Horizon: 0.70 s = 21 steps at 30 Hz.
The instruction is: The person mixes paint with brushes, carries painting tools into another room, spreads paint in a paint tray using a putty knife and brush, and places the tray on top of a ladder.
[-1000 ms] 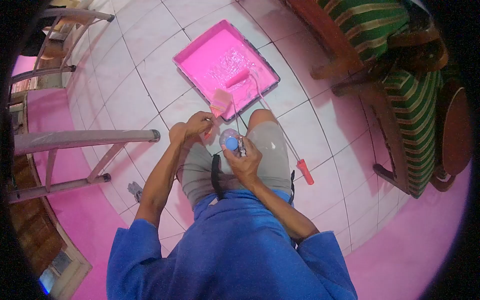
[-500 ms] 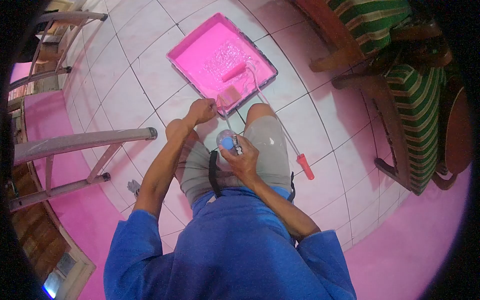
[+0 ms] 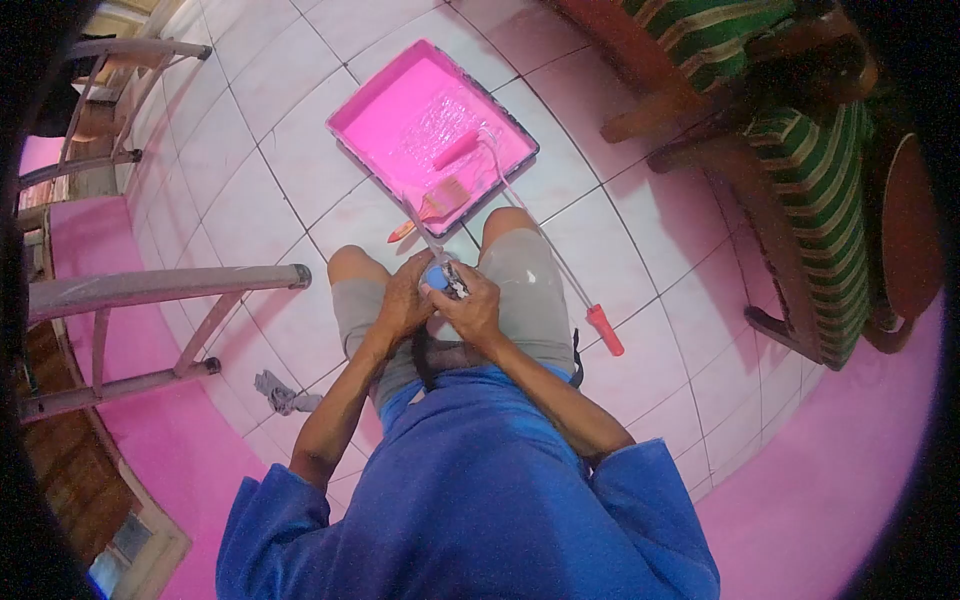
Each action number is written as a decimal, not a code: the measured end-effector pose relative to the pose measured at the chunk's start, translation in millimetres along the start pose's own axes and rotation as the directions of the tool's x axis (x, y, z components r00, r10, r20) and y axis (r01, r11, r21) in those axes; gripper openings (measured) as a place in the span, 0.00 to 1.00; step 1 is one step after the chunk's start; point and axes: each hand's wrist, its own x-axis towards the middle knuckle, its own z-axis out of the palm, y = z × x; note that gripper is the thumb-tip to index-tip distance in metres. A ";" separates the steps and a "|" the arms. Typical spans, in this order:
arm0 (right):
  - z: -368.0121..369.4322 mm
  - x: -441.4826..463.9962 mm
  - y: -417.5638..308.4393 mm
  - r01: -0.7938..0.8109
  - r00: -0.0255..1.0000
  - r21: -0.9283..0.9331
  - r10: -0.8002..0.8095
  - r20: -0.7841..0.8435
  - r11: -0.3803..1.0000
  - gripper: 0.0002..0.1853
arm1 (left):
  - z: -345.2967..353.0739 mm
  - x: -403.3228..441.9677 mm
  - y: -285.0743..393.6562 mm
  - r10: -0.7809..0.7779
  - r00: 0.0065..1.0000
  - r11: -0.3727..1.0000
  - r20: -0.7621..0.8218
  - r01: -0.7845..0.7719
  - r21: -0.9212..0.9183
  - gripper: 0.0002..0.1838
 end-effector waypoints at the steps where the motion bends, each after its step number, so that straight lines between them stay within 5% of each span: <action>1: -1.1 0.8 -1.7 -0.026 1.000 0.005 0.026 -0.005 1.000 0.16 | -1.0 0.9 2.5 -0.011 1.000 0.999 0.008 0.011 -0.030 0.38; 5: -30.9 15.6 -7.7 -0.163 0.983 -0.027 0.161 -0.084 0.986 0.14 | -7.8 4.8 9.4 -0.008 1.000 1.000 0.013 0.009 -0.013 0.38; 9: -74.5 58.0 31.0 -0.135 0.946 -0.301 0.032 -0.323 0.944 0.14 | -7.8 6.0 8.3 -0.017 0.999 0.999 0.038 0.018 -0.040 0.39; 11: -98.6 78.8 59.3 -0.071 0.914 -0.533 -0.159 -0.373 0.843 0.15 | -3.6 6.5 5.8 -0.018 1.000 0.999 0.022 0.019 -0.031 0.40; 15: -129.8 105.2 108.6 -0.196 0.949 -0.654 -0.025 -0.313 0.730 0.16 | -7.5 8.2 14.0 -0.048 0.998 0.998 0.045 0.046 0.030 0.41; 21: -130.0 123.0 170.6 -0.092 0.977 -0.675 -0.065 -0.203 0.732 0.16 | -12.2 10.8 20.2 -0.087 0.992 0.996 0.086 0.084 0.039 0.41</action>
